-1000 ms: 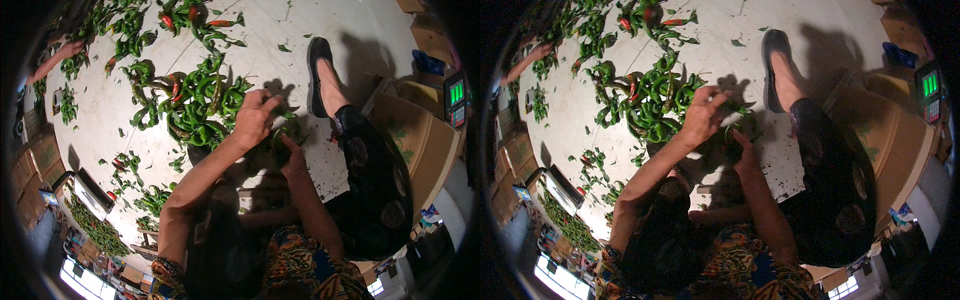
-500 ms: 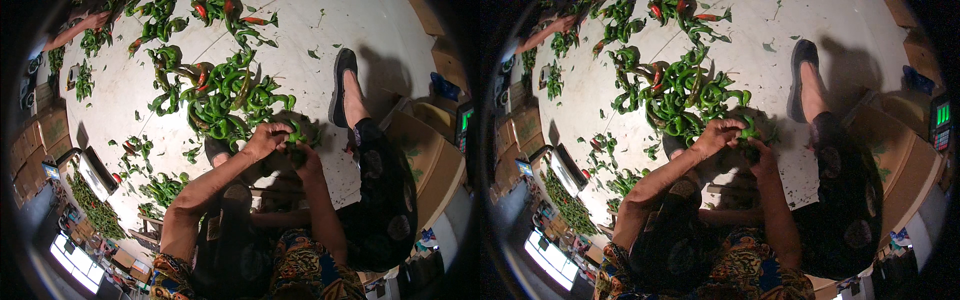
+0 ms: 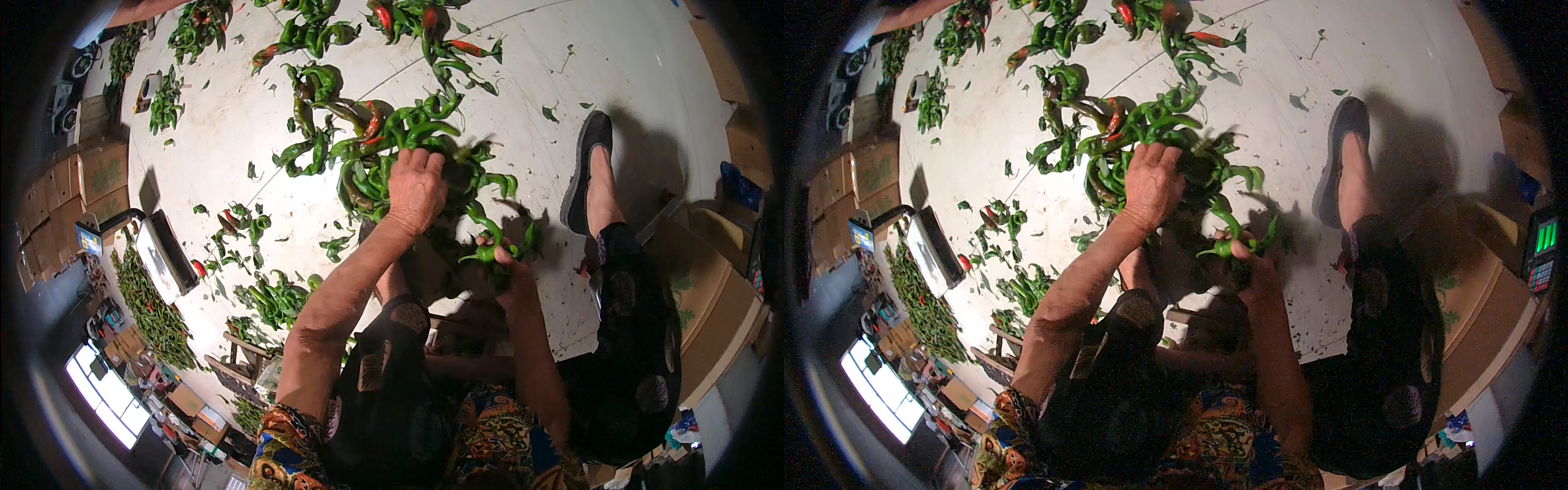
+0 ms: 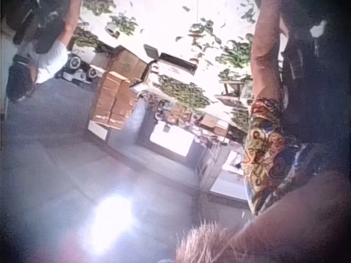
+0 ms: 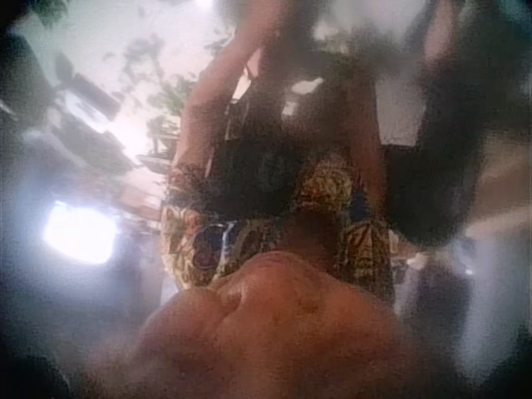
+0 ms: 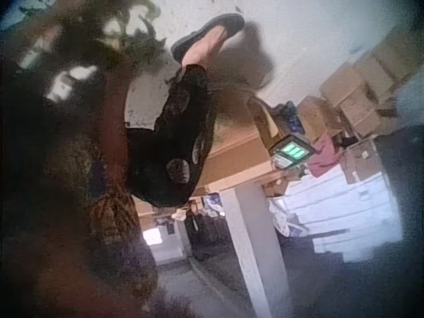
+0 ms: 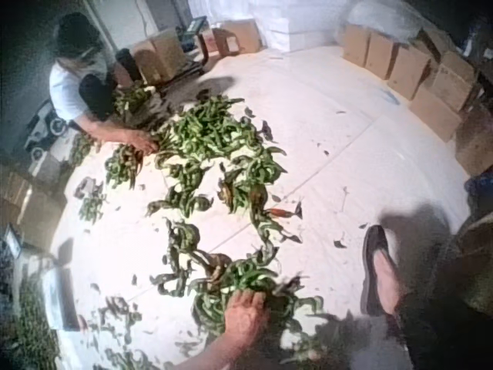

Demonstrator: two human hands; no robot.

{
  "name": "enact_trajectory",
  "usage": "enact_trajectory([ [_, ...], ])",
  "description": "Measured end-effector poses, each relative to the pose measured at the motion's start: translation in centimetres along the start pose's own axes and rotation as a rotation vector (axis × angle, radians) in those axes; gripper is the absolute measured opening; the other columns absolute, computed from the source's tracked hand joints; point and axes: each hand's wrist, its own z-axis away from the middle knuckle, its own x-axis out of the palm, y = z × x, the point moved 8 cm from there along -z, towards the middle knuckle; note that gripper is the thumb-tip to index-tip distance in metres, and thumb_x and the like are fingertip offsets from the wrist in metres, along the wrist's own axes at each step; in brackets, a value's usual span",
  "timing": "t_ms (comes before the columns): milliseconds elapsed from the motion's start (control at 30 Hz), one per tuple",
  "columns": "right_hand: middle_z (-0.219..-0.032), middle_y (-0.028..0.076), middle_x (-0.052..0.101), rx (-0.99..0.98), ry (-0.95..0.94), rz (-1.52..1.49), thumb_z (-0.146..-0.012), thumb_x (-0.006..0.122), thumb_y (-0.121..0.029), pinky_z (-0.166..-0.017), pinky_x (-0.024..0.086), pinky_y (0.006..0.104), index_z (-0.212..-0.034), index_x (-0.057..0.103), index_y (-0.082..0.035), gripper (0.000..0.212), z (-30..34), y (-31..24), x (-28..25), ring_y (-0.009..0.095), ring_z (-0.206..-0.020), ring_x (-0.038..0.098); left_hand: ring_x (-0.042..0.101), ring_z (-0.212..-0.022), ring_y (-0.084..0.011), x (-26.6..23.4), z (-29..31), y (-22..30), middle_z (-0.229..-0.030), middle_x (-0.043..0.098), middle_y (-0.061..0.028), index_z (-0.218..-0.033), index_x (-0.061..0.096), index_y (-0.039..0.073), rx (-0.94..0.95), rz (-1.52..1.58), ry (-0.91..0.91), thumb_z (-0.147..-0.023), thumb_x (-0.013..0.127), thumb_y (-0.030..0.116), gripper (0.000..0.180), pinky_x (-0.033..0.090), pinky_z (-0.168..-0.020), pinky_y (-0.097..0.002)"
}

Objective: The person sorts green peppers from a pile on the floor and places them into cardboard boxes, repeating the action for several boxes.

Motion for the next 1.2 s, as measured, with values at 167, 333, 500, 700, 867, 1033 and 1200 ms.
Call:
enact_trajectory([
  [167, -0.114, 0.012, 0.061, -0.019, 0.038, -0.067, -0.085, 0.069, -0.015, -0.065, 0.057, 0.0325, -0.116, 0.055, -0.007, 0.035, -0.5, 0.3, -0.7, 0.021, -0.092, 0.063, 0.057, -0.079, -0.0179, -1.5, 0.9, -4.9, -0.086, 0.062, -0.0070, -0.101, 0.057, 0.000, -0.528, 1.082, -0.054, -0.080, 0.061, 0.014, 0.025, 0.047, -0.074, -0.0299],
  [333, -0.118, 0.013, 0.058, 0.021, 0.074, -0.087, -0.088, 0.065, -0.013, -0.065, 0.057, 0.0354, -0.120, 0.051, -0.010, 0.035, -0.6, 1.2, -2.7, 0.025, -0.095, 0.063, 0.058, -0.081, -0.0140, -5.7, 1.2, -10.6, -0.089, 0.063, -0.0057, -0.104, 0.060, 0.002, -0.670, 1.222, 0.117, -0.088, 0.053, 0.017, 0.023, 0.047, -0.074, -0.0265],
  [500, -0.111, 0.010, 0.062, -0.016, 0.023, -0.071, -0.080, 0.072, -0.015, -0.069, 0.054, 0.0298, -0.114, 0.057, -0.007, 0.038, -0.5, 0.4, -0.3, 0.019, -0.094, 0.061, 0.059, -0.083, -0.0233, -9.2, 3.4, -15.4, -0.100, 0.062, -0.0167, -0.110, 0.061, 0.001, -0.357, 0.111, 0.247, -0.083, 0.062, 0.010, 0.028, 0.050, -0.073, -0.0339],
  [700, -0.114, 0.012, 0.061, 0.011, 0.012, 0.004, -0.077, 0.074, -0.019, -0.073, 0.054, 0.0315, -0.113, 0.058, -0.004, 0.042, -0.5, 0.8, -0.7, 0.020, -0.098, 0.060, 0.060, -0.083, -0.0319, -7.3, 0.4, -8.7, -0.093, 0.061, -0.0140, -0.099, 0.065, 0.007, -0.161, 0.194, 0.305, -0.078, 0.064, 0.001, 0.022, 0.049, -0.074, -0.0387],
  [867, -0.115, 0.010, 0.061, 0.024, -0.002, 0.031, -0.077, 0.074, -0.017, -0.075, 0.053, 0.0317, -0.116, 0.057, -0.003, 0.045, -0.5, 0.6, 0.7, 0.021, -0.101, 0.059, 0.058, -0.083, -0.0324, -2.4, -3.3, -3.1, -0.084, 0.059, -0.0108, -0.093, 0.064, 0.008, 0.055, -0.077, 0.181, -0.069, 0.072, 0.016, 0.026, 0.046, -0.074, -0.0425],
  [1033, -0.116, 0.006, 0.061, -0.030, -0.035, -0.008, -0.081, 0.070, -0.016, -0.076, 0.052, 0.0305, -0.125, 0.050, -0.004, 0.049, -0.7, -0.5, 1.8, 0.022, -0.106, 0.057, 0.056, -0.087, -0.0322, 0.9, -3.0, -2.3, -0.094, 0.058, -0.0099, -0.103, 0.064, 0.009, 0.068, -0.011, -0.010, -0.070, 0.068, 0.010, 0.033, 0.048, -0.076, -0.0414],
  [1200, -0.112, 0.007, 0.060, 0.030, -0.026, 0.060, -0.084, 0.067, -0.016, -0.074, 0.053, 0.0321, -0.116, 0.056, -0.005, 0.036, -0.9, 0.3, 1.3, 0.024, -0.102, 0.060, 0.057, -0.089, -0.0331, 0.1, 3.8, 4.6, -0.096, 0.056, -0.0138, -0.107, 0.063, 0.008, 0.260, 0.309, -0.282, -0.070, 0.065, 0.003, 0.037, 0.050, -0.078, -0.0406],
])
